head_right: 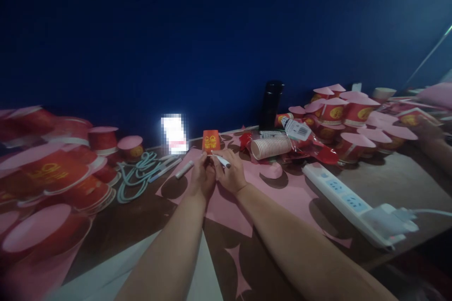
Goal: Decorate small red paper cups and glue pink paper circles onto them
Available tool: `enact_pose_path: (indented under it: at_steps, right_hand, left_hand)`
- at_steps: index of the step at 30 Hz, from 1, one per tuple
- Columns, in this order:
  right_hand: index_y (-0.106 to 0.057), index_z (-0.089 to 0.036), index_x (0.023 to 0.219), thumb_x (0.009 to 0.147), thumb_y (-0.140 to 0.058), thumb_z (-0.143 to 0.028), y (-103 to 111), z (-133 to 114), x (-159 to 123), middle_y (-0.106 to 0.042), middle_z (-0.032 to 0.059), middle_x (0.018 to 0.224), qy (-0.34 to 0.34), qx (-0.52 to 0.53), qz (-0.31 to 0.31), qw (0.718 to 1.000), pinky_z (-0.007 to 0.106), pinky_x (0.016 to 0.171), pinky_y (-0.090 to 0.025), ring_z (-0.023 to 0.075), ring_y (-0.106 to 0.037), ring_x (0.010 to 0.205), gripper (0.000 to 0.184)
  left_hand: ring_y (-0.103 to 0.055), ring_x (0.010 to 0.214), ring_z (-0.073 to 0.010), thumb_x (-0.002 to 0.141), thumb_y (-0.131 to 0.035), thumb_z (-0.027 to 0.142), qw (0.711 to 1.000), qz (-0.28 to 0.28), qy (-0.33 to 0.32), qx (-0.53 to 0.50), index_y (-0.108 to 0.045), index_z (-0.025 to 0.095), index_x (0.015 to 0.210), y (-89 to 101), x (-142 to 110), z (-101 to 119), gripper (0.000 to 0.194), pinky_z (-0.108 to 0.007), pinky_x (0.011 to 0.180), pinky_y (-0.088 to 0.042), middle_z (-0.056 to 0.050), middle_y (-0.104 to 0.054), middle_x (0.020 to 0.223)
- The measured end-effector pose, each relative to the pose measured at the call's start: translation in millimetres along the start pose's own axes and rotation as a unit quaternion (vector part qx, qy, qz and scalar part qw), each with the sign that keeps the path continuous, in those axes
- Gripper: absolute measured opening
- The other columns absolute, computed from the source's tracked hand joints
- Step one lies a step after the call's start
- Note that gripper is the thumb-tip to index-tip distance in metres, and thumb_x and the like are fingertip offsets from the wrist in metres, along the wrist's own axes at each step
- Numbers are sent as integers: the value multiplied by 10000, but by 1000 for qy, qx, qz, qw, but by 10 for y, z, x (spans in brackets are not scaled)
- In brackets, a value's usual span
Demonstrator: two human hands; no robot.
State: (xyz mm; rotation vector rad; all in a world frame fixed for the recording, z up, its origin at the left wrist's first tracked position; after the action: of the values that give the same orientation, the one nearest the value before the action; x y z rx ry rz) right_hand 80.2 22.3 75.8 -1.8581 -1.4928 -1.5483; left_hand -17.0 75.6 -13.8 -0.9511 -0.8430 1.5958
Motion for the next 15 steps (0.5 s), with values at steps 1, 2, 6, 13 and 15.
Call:
enact_pose_path:
  at_steps: [1, 2, 6, 13, 15]
  right_hand:
    - [-602, -201, 1032, 931, -484, -240, -3, -1, 1, -668, 88, 945, -1, 2, -1, 1000, 380, 807, -513, 215, -608, 891, 160]
    - [-603, -202, 1032, 931, -484, -240, -6, -2, 2, -669, 88, 947, -1, 4, -3, 1000, 382, 809, -513, 216, -607, 893, 161]
    - [-606, -204, 1037, 932, -479, -249, -15, 2, 5, -670, 85, 950, -5, 12, -7, 1000, 381, 813, -515, 215, -606, 895, 170]
    - [-617, -215, 1036, 937, -471, -273, -25, 17, 0, -678, 77, 955, -8, 9, -8, 1000, 371, 816, -511, 213, -614, 904, 185]
    - [-615, -212, 1033, 935, -477, -270, -23, 22, -2, -676, 81, 952, -8, 1, -8, 1000, 378, 817, -510, 218, -613, 904, 179]
  left_hand:
    - [-606, 710, -98, 827, -569, 170, 1000, -9, -5, 9, -596, 139, 815, 0, 6, -6, 43, -227, 752, -471, -15, -610, 739]
    - [-614, 752, -107, 817, -580, 182, 1000, -20, -10, 18, -598, 143, 827, -4, 10, -11, 44, -240, 784, -468, -20, -618, 767]
    - [-610, 809, -128, 786, -608, 203, 997, -48, -25, 60, -598, 141, 818, -26, -2, -28, 71, -264, 830, -452, -35, -631, 814]
    - [-619, 782, -141, 797, -609, 207, 995, -44, -13, 88, -610, 126, 810, -54, -39, -54, 82, -274, 804, -467, -41, -631, 782]
    - [-610, 724, -114, 818, -581, 169, 998, -29, -7, 49, -607, 125, 793, -35, -30, -35, 57, -244, 768, -470, -27, -618, 739]
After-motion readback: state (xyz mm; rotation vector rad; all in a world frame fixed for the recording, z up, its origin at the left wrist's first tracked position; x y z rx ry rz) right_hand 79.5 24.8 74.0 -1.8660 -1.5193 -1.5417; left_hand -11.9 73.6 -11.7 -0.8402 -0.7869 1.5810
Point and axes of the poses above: each hand's wrist, its own x-axis towards the middle knuckle, its own y-axis out of the back of the hand, z = x × y, the point moved 8 cm from there along x, towards the middle knuckle
